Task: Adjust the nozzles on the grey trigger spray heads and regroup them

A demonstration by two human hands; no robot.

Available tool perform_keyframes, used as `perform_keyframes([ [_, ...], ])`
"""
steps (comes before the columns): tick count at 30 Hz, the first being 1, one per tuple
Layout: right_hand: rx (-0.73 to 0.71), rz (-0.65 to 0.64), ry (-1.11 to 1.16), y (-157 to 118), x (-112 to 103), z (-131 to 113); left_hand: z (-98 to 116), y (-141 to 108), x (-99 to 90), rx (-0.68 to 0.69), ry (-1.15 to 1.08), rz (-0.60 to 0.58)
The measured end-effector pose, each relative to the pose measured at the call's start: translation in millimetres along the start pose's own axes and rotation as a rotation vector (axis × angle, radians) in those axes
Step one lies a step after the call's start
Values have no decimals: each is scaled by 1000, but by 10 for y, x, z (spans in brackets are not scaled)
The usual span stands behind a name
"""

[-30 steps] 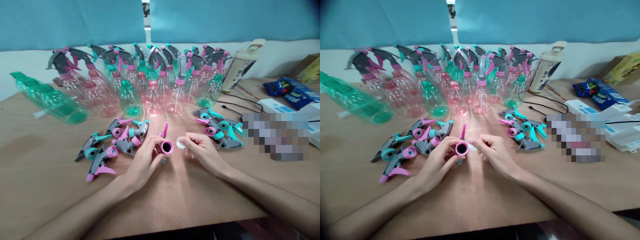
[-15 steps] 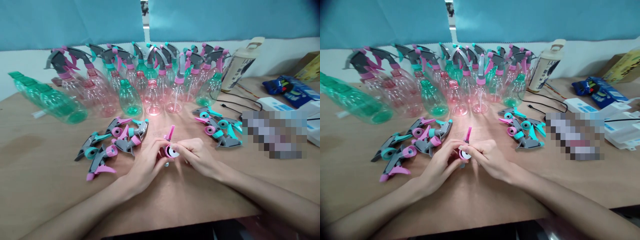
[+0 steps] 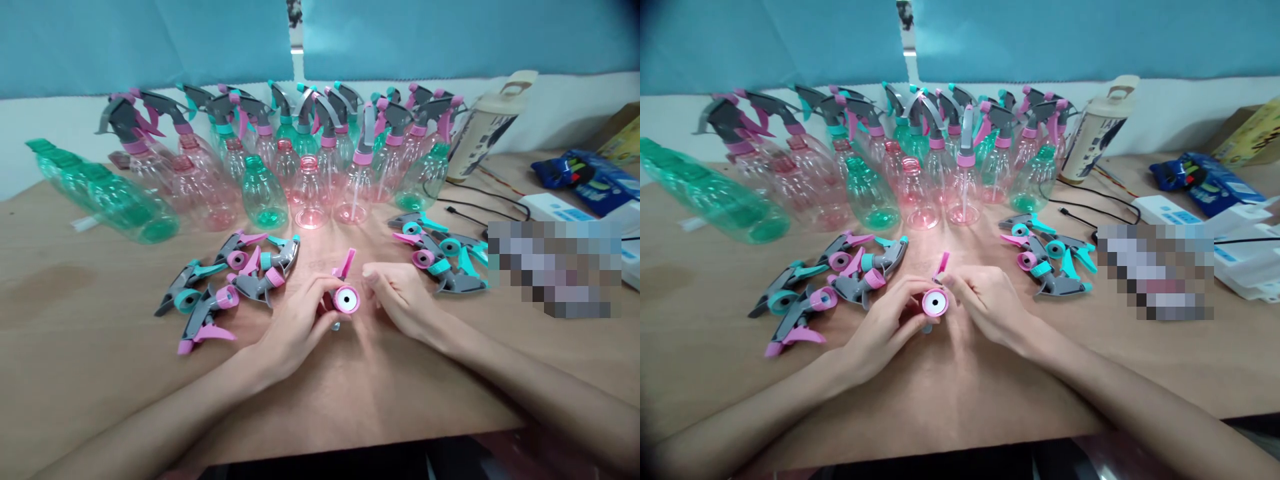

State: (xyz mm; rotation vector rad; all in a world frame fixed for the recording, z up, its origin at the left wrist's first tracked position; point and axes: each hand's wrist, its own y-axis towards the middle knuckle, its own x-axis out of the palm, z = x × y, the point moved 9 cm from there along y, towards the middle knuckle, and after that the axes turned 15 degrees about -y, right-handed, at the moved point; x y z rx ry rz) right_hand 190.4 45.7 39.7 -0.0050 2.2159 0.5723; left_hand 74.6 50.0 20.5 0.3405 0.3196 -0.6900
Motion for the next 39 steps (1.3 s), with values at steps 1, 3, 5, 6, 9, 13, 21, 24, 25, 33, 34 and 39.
perform_keyframes([
  [1, 3, 18, 21, 13, -30, 10, 5, 1, -4, 5, -1, 2],
  [3, -3, 37, 53, 33, -76, 3, 5, 1, -6, 11, 1, -1],
  [5, -51, 42, 59, 38, -103, -57, -2, -2, -9, 13, 5, -4],
  [6, -92, 43, 48, 33, -110, -105, -4, -4, -15, 17, 6, -1],
  [9, -233, 52, -18, -4, -118, -252, 9, -10, -34, 39, 9, 10],
  [13, -340, 28, -133, -40, -74, -334, 26, -9, -41, 50, 27, 13],
  [21, -324, -48, -231, -29, -19, -305, 46, -24, -29, 102, 176, 10],
  [24, -308, -69, -246, -28, -12, -294, 26, -24, -24, 107, 231, -2],
  [25, -300, -77, -255, -27, -9, -284, 18, -22, -28, 105, 252, 1],
  [33, -273, -121, -292, -15, 8, -231, 27, -3, -22, 111, 275, -26],
  [34, -272, -119, -293, -17, 6, -232, 25, -3, -20, 105, 271, -30],
  [39, -272, -89, -315, -44, 14, -235, 18, -8, -21, 102, 261, -24],
])
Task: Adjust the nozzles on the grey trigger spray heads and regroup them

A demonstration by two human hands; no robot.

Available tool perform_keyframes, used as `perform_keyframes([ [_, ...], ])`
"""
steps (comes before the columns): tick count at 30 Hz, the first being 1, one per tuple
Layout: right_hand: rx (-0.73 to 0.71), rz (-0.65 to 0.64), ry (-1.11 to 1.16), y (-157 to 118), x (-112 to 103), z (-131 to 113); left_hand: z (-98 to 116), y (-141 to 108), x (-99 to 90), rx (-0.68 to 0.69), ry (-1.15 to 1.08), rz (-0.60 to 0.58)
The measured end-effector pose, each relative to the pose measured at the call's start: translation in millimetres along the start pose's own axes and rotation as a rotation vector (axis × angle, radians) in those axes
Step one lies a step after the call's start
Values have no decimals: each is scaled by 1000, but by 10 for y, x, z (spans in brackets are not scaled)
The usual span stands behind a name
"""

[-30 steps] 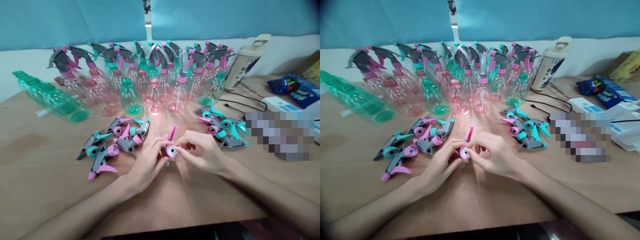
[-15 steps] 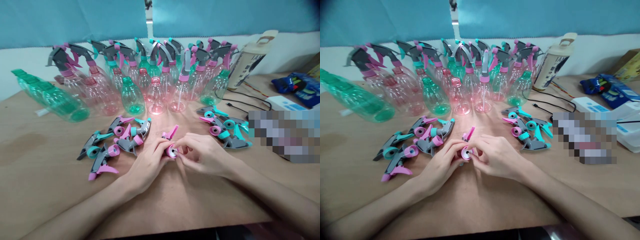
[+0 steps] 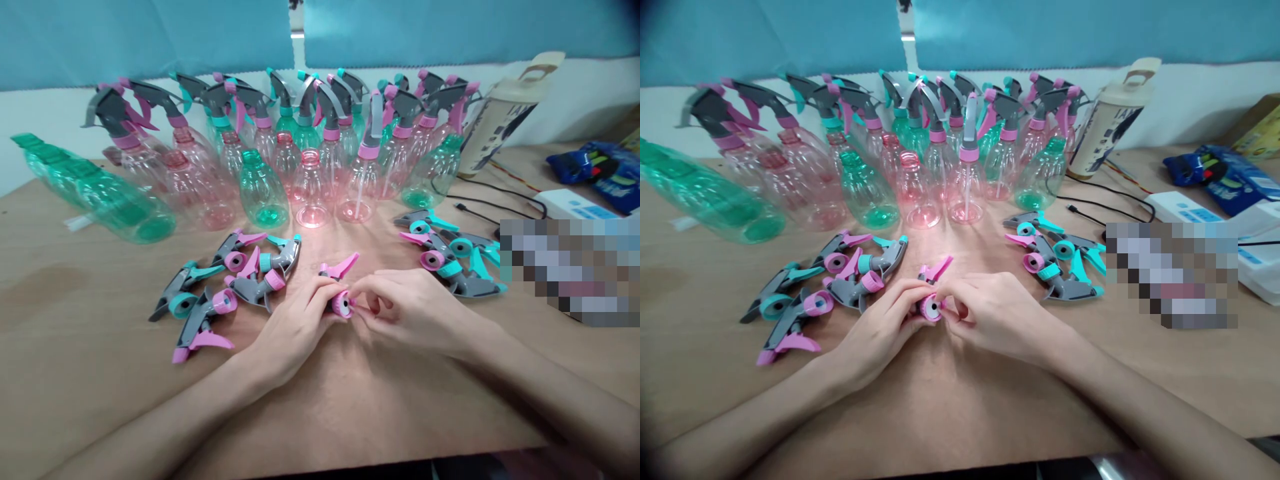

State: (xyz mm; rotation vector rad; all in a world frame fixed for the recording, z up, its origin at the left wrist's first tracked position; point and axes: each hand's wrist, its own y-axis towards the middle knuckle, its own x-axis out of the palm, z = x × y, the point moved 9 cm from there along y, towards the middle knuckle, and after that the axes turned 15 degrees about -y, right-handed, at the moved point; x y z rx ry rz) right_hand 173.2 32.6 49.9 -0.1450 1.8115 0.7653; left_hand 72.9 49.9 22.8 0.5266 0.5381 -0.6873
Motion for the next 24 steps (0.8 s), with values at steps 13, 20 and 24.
perform_keyframes([
  [13, -10, 107, 29, -13, 34, -98, 6, 8, 23, 51, -3, 1],
  [20, 38, 101, -21, -16, 0, -11, -6, 17, -8, 5, -26, 24],
  [24, 17, 93, -78, -8, -32, -18, -11, 10, -6, 8, -7, 25],
])
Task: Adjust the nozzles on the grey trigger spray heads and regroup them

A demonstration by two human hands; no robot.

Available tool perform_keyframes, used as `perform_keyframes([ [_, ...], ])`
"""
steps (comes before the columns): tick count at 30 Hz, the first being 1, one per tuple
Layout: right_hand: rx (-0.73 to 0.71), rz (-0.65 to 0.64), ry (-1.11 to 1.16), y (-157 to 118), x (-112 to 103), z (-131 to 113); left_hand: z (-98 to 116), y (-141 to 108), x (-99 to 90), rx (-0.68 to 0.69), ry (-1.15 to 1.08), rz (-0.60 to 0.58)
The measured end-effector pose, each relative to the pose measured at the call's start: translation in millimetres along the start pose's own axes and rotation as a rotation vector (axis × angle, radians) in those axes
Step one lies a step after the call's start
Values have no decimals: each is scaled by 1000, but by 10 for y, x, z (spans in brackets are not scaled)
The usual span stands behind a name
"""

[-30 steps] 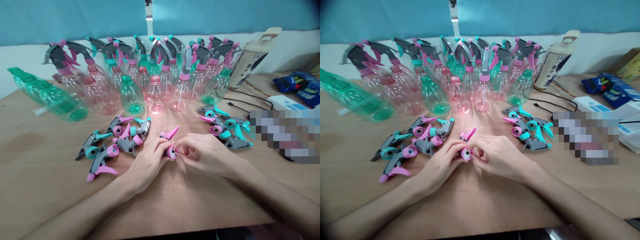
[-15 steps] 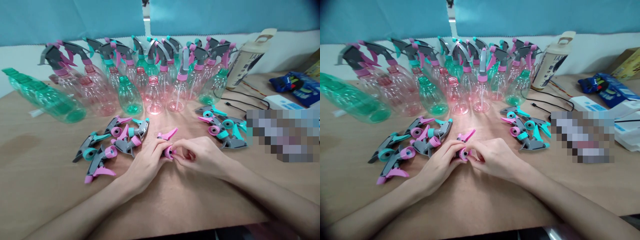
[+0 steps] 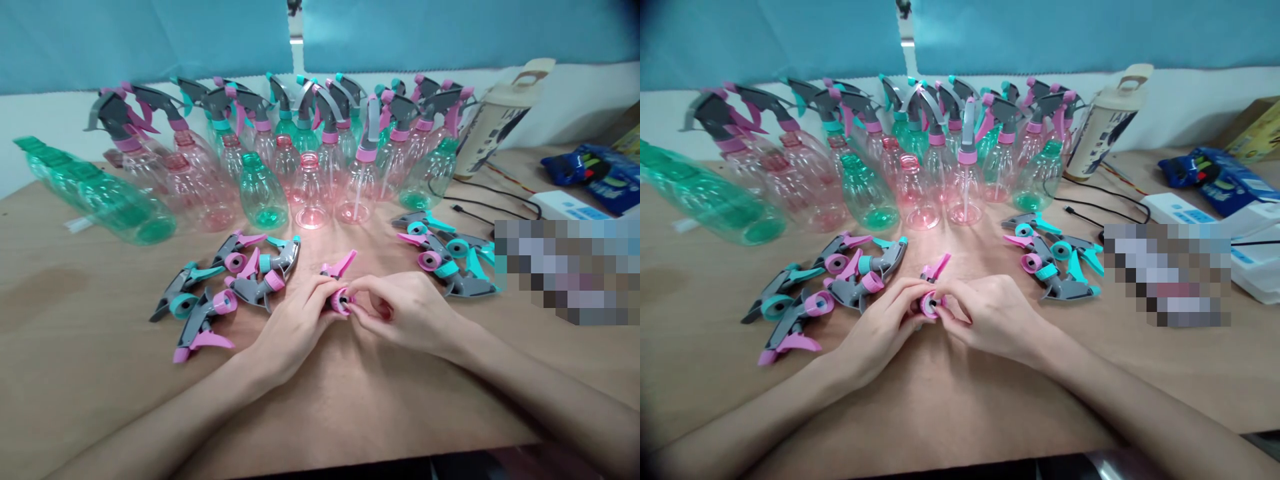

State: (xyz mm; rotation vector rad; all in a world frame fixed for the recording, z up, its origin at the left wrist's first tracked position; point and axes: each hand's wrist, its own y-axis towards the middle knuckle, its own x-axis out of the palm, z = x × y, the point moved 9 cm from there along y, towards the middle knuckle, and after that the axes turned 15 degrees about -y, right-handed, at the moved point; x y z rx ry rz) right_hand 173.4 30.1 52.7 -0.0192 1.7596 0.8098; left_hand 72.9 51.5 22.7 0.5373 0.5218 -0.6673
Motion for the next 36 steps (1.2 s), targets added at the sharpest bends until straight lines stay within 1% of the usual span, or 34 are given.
perform_keyframes([
  [6, -3, -25, -21, -4, 6, -5, -18, -6, -2, -21, 3, 2],
  [8, -22, 0, -20, -11, 6, -27, -31, 1, -9, -30, 0, 13],
  [11, -35, 76, -26, -32, -7, -72, -44, 19, -22, -38, -27, 32],
  [14, 24, 132, -15, -52, -10, -80, -36, 37, -35, -43, -73, 51],
  [18, 94, 155, 46, -61, -19, -53, 4, 41, -45, -20, -107, 57],
  [22, 120, 115, 137, -48, -22, 40, 1, 10, -78, -10, -104, 85],
  [26, 73, 102, 186, -31, -56, 66, -3, -20, -114, 11, -75, 121],
  [31, 41, 37, 150, -25, 3, 54, 18, -28, -148, 61, -51, 145],
  [36, 32, -28, 110, -15, 69, 46, 59, -32, -181, 130, 54, 167],
])
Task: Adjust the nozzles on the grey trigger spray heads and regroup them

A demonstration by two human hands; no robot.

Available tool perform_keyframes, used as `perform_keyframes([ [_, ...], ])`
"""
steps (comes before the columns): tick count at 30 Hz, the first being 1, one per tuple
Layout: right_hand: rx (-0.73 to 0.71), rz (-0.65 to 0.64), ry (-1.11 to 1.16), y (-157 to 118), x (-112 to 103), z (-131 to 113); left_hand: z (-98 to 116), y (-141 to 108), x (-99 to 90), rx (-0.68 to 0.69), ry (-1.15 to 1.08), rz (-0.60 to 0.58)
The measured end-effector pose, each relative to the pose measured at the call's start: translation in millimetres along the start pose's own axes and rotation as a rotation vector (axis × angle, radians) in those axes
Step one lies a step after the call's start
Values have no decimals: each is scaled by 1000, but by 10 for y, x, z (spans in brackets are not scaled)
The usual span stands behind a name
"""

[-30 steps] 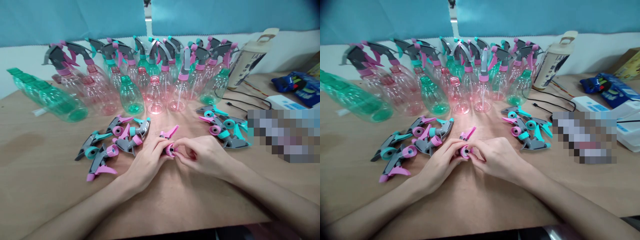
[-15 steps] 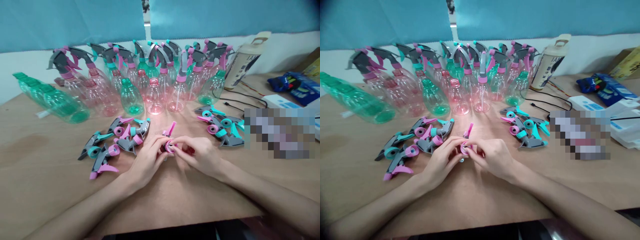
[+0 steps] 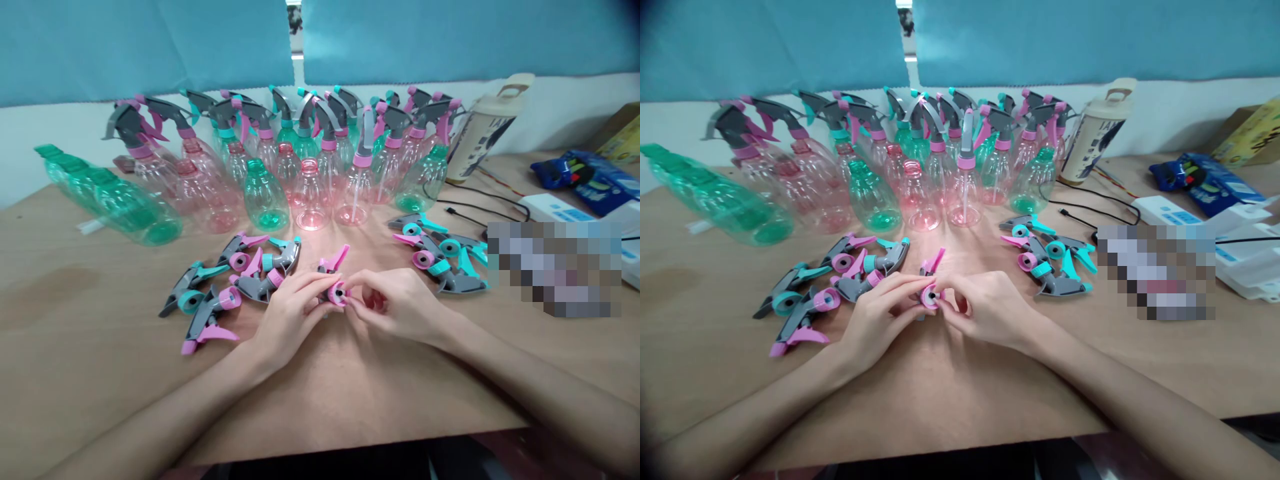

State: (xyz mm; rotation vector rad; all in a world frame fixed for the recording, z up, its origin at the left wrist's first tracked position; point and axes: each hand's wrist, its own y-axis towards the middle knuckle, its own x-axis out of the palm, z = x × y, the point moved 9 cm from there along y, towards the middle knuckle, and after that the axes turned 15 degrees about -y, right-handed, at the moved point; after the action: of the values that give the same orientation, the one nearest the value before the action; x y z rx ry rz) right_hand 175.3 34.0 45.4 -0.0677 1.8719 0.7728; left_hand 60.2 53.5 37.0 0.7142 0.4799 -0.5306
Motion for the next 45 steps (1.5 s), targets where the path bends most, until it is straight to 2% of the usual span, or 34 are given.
perform_keyframes([
  [3, -14, -23, -45, 11, 18, -26, 24, 7, 2, 33, 2, -2],
  [7, -17, 25, -86, -3, -18, -40, 39, 22, -6, 26, -24, 1],
  [14, 192, 126, 273, -46, -80, 155, 51, 22, -29, -10, -36, 8],
  [18, 284, -17, 479, -37, 65, 186, 42, 7, -41, -13, -5, 32],
  [21, 290, -122, 467, -46, 168, 127, 85, 3, -1, 17, 7, 27],
  [24, 265, -132, 385, -52, 195, 69, 151, 3, 49, 50, 13, 20],
  [29, 216, -118, 394, -25, 202, 58, 193, 6, 50, 41, 29, 34],
  [33, 184, -79, 254, 14, 26, 164, 184, 3, -17, 19, 15, 81],
  [35, 185, -43, 146, 12, -165, 269, 182, 1, -33, 20, 14, 91],
  [38, 246, 71, -15, -46, -563, 519, 193, 5, -23, 46, 32, 77],
  [42, 453, 276, -288, -254, -1001, 922, 222, 19, 30, 95, 87, 43],
  [44, 573, 343, -434, -392, -1056, 1075, 244, 33, 82, 120, 115, 15],
  [45, 603, 311, -498, -433, -1003, 1130, 260, 41, 114, 134, 127, 0],
])
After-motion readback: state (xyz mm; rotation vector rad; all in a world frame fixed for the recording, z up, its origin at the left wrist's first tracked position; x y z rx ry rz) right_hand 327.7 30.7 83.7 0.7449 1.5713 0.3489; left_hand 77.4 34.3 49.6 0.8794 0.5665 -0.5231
